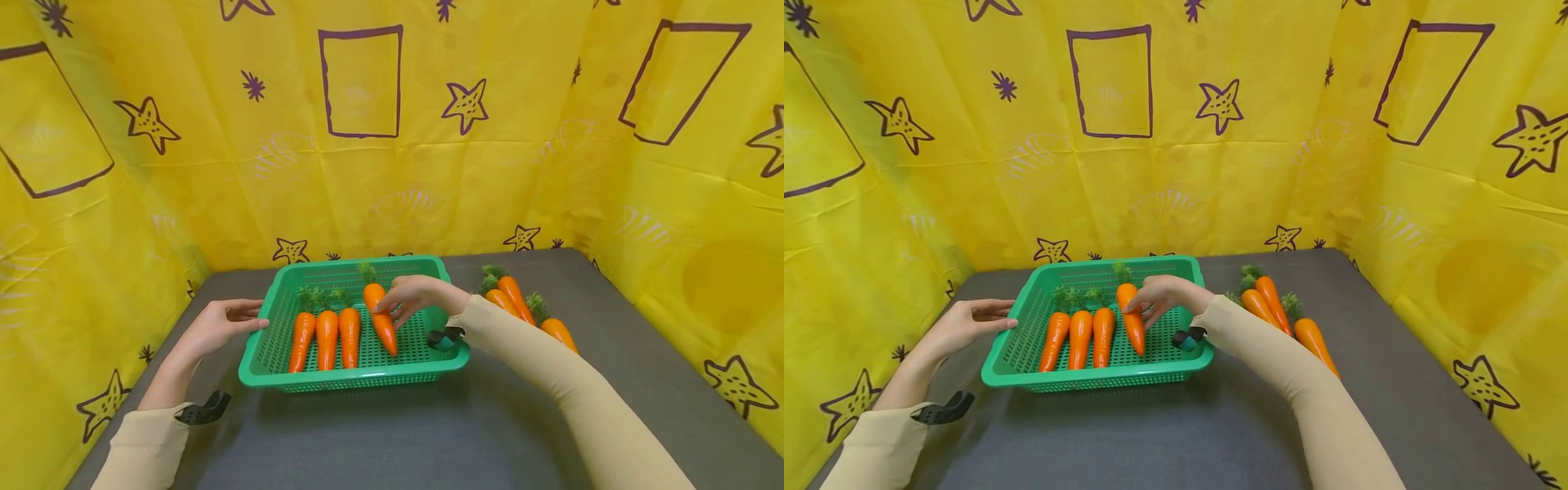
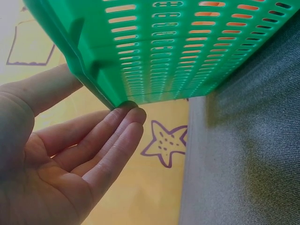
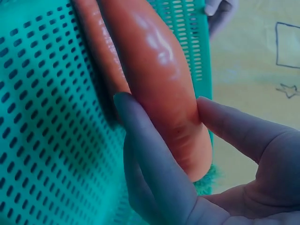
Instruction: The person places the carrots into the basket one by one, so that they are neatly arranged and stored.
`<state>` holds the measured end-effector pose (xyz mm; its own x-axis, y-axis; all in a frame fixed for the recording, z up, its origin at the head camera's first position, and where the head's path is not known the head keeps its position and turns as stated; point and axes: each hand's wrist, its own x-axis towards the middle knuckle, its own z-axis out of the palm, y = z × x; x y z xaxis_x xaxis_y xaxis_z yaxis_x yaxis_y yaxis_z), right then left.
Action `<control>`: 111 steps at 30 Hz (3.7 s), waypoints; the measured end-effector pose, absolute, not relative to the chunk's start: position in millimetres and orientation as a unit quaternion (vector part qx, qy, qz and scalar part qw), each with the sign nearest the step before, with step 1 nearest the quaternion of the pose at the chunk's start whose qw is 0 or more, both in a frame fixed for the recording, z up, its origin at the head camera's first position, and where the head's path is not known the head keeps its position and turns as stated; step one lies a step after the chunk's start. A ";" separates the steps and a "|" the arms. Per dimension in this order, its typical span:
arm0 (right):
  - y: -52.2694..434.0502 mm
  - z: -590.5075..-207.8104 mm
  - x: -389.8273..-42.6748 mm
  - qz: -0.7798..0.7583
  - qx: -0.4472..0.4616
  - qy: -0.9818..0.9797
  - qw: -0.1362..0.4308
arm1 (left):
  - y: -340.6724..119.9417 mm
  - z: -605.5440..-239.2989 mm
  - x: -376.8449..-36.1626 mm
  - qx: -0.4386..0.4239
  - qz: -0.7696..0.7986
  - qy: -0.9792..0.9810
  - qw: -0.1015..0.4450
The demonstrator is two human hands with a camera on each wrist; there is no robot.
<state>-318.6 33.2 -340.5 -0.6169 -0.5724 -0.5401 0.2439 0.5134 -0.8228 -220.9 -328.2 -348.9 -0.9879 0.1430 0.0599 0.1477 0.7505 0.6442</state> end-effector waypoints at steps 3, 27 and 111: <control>26.3 -345.3 -320.4 -0.479 -0.105 0.756 0.434 | -328.7 -349.0 -220.3 -0.080 -0.345 -0.935 0.005; 8.2 -367.1 -323.5 -0.462 -0.056 0.765 0.445 | -330.2 -349.2 -220.8 -0.079 -0.346 -0.935 0.002; 225.5 -308.6 -287.5 -0.451 -0.124 0.851 0.238 | -327.3 -338.7 -223.0 -0.095 -0.320 -0.943 -0.006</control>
<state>-287.5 225.5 -308.6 -0.8564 -0.4253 -0.2929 0.0034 0.5626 -0.8268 -223.0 -327.3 -338.7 -0.9819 0.1828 0.0490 0.1749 0.7775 0.6041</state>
